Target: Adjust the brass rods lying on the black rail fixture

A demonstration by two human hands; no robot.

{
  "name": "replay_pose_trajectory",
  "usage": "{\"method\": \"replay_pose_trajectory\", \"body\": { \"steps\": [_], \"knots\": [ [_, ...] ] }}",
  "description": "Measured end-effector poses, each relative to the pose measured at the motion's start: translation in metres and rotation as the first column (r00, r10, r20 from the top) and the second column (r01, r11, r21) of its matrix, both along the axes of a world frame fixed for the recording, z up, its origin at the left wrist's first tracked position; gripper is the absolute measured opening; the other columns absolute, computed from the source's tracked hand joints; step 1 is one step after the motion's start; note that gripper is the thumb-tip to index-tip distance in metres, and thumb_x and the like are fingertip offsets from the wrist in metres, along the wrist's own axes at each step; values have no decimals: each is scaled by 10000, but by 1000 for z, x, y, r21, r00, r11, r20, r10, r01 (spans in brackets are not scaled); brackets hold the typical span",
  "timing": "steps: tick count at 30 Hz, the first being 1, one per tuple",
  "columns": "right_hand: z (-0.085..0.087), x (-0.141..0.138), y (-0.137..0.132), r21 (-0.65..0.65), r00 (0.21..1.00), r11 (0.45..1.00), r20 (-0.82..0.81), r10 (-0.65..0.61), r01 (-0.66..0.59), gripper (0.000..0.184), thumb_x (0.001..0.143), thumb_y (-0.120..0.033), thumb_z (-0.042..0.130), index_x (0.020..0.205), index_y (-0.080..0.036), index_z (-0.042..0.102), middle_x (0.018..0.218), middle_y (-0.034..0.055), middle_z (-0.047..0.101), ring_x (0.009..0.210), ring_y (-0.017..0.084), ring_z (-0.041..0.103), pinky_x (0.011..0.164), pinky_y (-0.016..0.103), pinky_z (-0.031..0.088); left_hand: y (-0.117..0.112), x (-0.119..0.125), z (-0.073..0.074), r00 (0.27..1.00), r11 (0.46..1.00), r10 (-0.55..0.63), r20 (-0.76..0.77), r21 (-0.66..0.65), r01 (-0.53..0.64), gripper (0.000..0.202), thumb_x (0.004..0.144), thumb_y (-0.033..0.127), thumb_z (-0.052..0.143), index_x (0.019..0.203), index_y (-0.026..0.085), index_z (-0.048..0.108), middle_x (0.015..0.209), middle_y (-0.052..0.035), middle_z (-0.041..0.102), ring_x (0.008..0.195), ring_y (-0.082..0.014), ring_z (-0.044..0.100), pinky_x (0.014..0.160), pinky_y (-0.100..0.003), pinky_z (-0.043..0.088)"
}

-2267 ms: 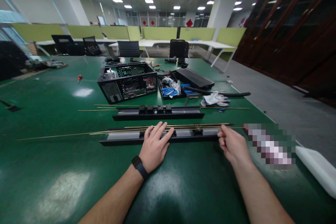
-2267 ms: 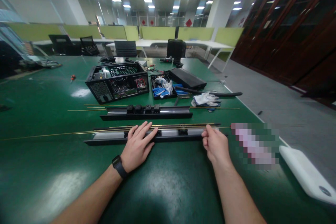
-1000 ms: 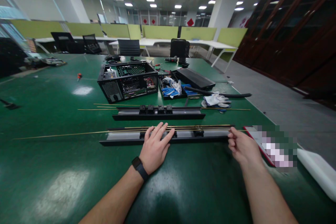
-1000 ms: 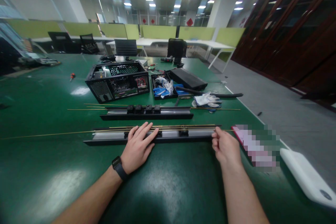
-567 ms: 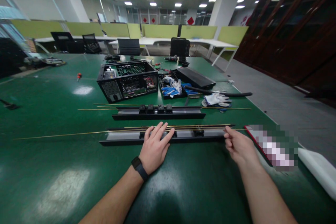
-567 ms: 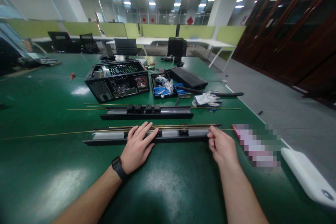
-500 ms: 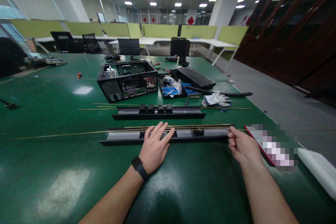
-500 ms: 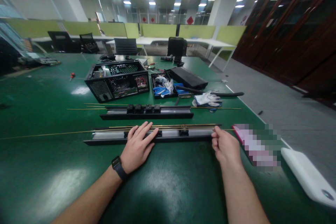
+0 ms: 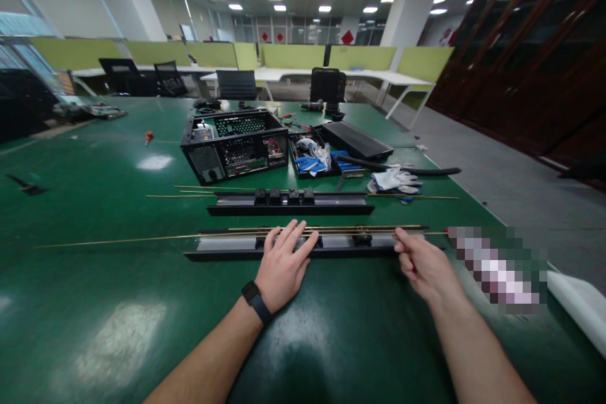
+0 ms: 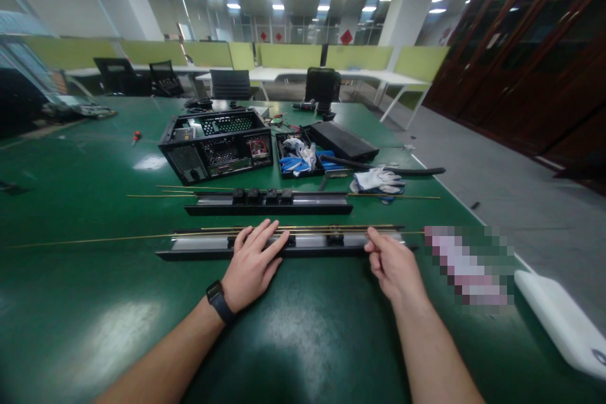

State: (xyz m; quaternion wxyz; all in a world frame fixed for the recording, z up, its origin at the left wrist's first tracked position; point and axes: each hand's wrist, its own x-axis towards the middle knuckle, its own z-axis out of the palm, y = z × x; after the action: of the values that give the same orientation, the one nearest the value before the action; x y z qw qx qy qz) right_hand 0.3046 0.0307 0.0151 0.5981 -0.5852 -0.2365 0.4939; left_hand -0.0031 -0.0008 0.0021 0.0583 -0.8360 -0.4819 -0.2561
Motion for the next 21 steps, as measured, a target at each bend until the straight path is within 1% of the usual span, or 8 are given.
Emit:
{"method": "replay_pose_trajectory", "body": {
  "steps": [3, 6, 9, 11, 15, 17, 19, 21],
  "knots": [
    [-1, 0, 0, -15, 1000, 999, 3, -31, 31, 328, 713, -362, 877, 771, -132, 651, 615, 7, 631, 306, 43, 370, 222, 152, 195, 0, 0, 0, 1000, 1000, -1, -3, -5, 1, 535, 979, 209, 550, 1500, 302, 478, 1580, -84, 463, 1491, -283, 370, 1194, -528, 254],
    [1, 8, 3, -18, 986, 986, 3, -168, 168, 291, 753, -344, 850, 809, -135, 655, 593, -5, 619, 308, 47, 380, 227, 148, 205, 0, 0, 0, 1000, 1000, -4, -5, -7, 3, 530, 983, 210, 546, 1500, 304, 478, 1579, -83, 466, 1491, -282, 370, 1191, -527, 255],
    [3, 12, 4, 3, 963, 963, 4, -269, 269, 252, 789, -318, 816, 776, -149, 630, 562, -27, 588, 304, 47, 374, 225, 149, 206, 0, 0, -1, 1000, 1000, 0, -7, -3, 0, 528, 979, 219, 558, 1495, 304, 484, 1578, -83, 466, 1488, -287, 374, 1189, -530, 258],
    [3, 9, 3, 21, 969, 969, -9, -247, 247, 252, 781, -314, 820, 766, -150, 629, 559, -32, 580, 302, 46, 370, 222, 151, 207, 0, 0, -1, 1000, 1000, 3, -8, 2, -3, 531, 975, 224, 567, 1494, 304, 487, 1579, -82, 466, 1488, -290, 376, 1190, -529, 260],
    [0, -5, -2, 8, 999, 1000, -45, -8, 8, 345, 700, -365, 887, 712, -152, 615, 513, -38, 543, 292, 41, 350, 221, 147, 198, 0, 0, -1, 1000, 1000, 4, -7, 11, -4, 534, 969, 226, 578, 1491, 302, 493, 1578, -82, 468, 1485, -291, 379, 1190, -527, 266],
    [-1, -8, -2, -8, 997, 999, -52, 48, -48, 364, 692, -385, 891, 700, -148, 615, 505, -32, 542, 285, 39, 339, 218, 149, 184, 0, 0, -1, 1000, 1000, 3, -5, 13, -3, 533, 969, 225, 578, 1490, 304, 495, 1577, -81, 469, 1483, -290, 383, 1190, -527, 267],
    [0, -5, -1, 2, 999, 1000, -43, -24, 24, 317, 722, -364, 865, 748, -137, 645, 547, -16, 584, 293, 42, 358, 218, 150, 190, 0, -1, -1, 1000, 1000, 3, -3, 13, -3, 534, 969, 223, 578, 1491, 305, 495, 1574, -82, 472, 1480, -290, 388, 1190, -527, 270],
    [2, 0, 1, 15, 987, 987, -28, -159, 160, 255, 766, -331, 823, 789, -136, 659, 579, -10, 610, 304, 46, 380, 222, 150, 204, 0, -1, -1, 1000, 1000, 2, -1, 14, -2, 539, 966, 219, 581, 1491, 305, 496, 1571, -83, 477, 1477, -290, 393, 1190, -525, 274]
  ]
}}
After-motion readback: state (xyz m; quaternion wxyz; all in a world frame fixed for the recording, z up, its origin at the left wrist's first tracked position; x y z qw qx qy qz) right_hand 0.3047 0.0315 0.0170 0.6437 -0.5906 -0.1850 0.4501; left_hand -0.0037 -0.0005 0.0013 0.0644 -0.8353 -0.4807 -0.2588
